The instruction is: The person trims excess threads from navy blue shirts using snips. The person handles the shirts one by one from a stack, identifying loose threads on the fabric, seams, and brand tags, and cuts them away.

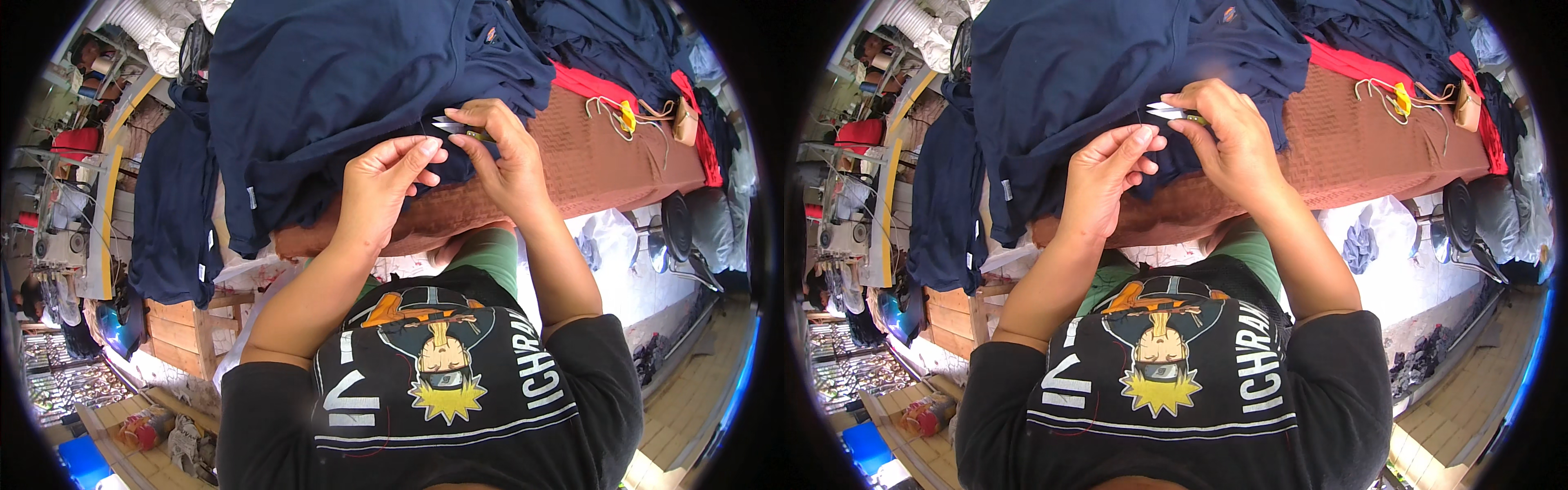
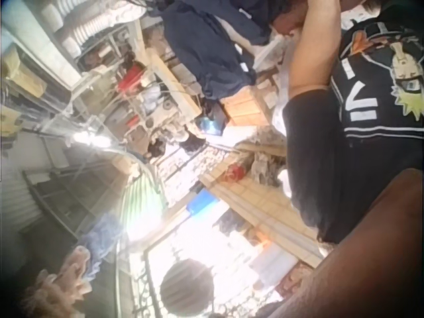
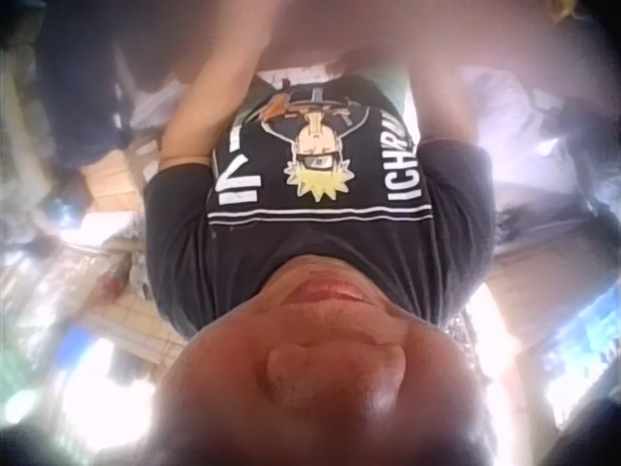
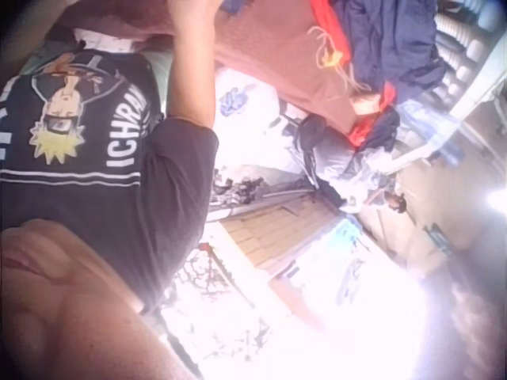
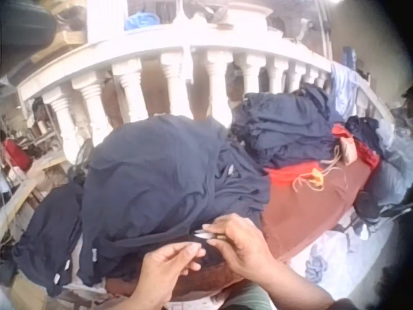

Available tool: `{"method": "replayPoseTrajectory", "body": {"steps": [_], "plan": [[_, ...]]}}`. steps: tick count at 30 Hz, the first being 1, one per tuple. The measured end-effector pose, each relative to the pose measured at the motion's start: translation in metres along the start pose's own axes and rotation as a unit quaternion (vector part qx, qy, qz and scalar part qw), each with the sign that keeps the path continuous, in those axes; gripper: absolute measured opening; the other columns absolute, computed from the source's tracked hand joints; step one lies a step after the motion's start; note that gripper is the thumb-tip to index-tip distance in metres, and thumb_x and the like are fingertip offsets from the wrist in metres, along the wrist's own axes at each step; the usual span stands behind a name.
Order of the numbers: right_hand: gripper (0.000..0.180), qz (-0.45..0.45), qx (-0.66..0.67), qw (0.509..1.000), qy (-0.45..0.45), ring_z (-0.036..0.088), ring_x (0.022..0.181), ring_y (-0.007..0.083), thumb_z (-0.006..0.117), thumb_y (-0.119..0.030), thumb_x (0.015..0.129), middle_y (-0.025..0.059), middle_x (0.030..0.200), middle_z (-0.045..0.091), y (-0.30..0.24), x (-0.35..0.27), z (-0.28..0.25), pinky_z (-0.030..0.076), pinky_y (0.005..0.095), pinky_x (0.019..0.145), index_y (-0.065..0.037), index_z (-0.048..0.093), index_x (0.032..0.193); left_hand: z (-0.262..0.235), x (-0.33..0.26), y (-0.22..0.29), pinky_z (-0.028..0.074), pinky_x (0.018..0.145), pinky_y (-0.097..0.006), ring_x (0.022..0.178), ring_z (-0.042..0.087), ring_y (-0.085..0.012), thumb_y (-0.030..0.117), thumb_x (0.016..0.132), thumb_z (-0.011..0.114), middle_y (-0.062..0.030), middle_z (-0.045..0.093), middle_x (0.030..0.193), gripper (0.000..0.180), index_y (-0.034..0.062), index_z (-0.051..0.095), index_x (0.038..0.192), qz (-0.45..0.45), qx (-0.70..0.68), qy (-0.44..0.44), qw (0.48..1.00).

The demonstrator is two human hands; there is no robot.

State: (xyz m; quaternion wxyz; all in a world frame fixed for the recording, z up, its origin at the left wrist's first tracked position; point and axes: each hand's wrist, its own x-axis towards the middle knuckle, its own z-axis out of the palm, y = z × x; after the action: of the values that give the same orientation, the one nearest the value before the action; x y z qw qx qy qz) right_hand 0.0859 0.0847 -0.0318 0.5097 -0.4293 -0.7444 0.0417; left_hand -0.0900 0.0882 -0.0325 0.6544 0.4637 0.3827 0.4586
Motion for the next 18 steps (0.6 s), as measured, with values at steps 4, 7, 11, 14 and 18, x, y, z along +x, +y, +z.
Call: {"method": "replayPoseTrajectory", "body": {"steps": [4,7,11,14,18], "plan": [[0.026,-0.029,-0.012,0.999,0.005,0.062,0.094,0.0242,0.069,-0.005,0.077,0.0062,0.097,0.064,0.005,0.0,0.007,0.043,0.0332,0.079,-0.007,0.065,0.103,-0.001,-0.001,0.0,0.043,0.058,-0.016,0.068,0.06,-0.0035,0.021,0.09,0.068,-0.0038,0.071,0.091,0.018,0.0058,0.07,0.1,0.015,0.0,-0.007,1.0],[0.025,-0.024,-0.008,1.0,0.001,0.062,0.094,0.0243,0.069,-0.005,0.077,0.0061,0.098,0.064,0.003,0.002,0.009,0.043,0.0336,0.078,-0.007,0.065,0.102,-0.001,-0.001,0.001,0.043,0.058,-0.016,0.067,0.059,-0.0033,0.021,0.091,0.068,-0.0036,0.071,0.091,0.017,0.0058,0.07,0.099,0.018,-0.005,-0.012,1.0],[0.025,-0.028,-0.018,0.999,-0.004,0.062,0.094,0.0247,0.069,-0.005,0.077,0.0065,0.098,0.064,0.004,0.003,0.01,0.043,0.0337,0.078,-0.007,0.065,0.102,-0.001,0.001,0.0,0.043,0.058,-0.016,0.067,0.059,-0.0034,0.022,0.09,0.068,-0.0029,0.071,0.09,0.019,0.0053,0.07,0.098,0.025,0.0,-0.018,1.0],[0.024,-0.034,-0.005,0.999,0.002,0.062,0.092,0.0259,0.069,-0.004,0.077,0.0071,0.097,0.064,0.002,0.005,0.011,0.045,0.0345,0.077,-0.006,0.064,0.1,-0.003,0.001,-0.003,0.043,0.06,-0.018,0.067,0.059,-0.0042,0.022,0.09,0.069,-0.0023,0.071,0.088,0.02,0.0042,0.071,0.099,0.035,0.011,-0.023,0.999],[0.023,-0.052,0.01,0.998,0.022,0.063,0.086,0.0282,0.068,-0.002,0.077,0.0086,0.095,0.064,0.0,0.014,0.012,0.048,0.0351,0.074,-0.005,0.064,0.1,-0.01,0.0,0.0,0.047,0.064,-0.018,0.069,0.059,-0.0052,0.017,0.09,0.068,-0.0032,0.071,0.088,0.016,0.0026,0.07,0.097,0.103,0.061,-0.028,0.992]]}}
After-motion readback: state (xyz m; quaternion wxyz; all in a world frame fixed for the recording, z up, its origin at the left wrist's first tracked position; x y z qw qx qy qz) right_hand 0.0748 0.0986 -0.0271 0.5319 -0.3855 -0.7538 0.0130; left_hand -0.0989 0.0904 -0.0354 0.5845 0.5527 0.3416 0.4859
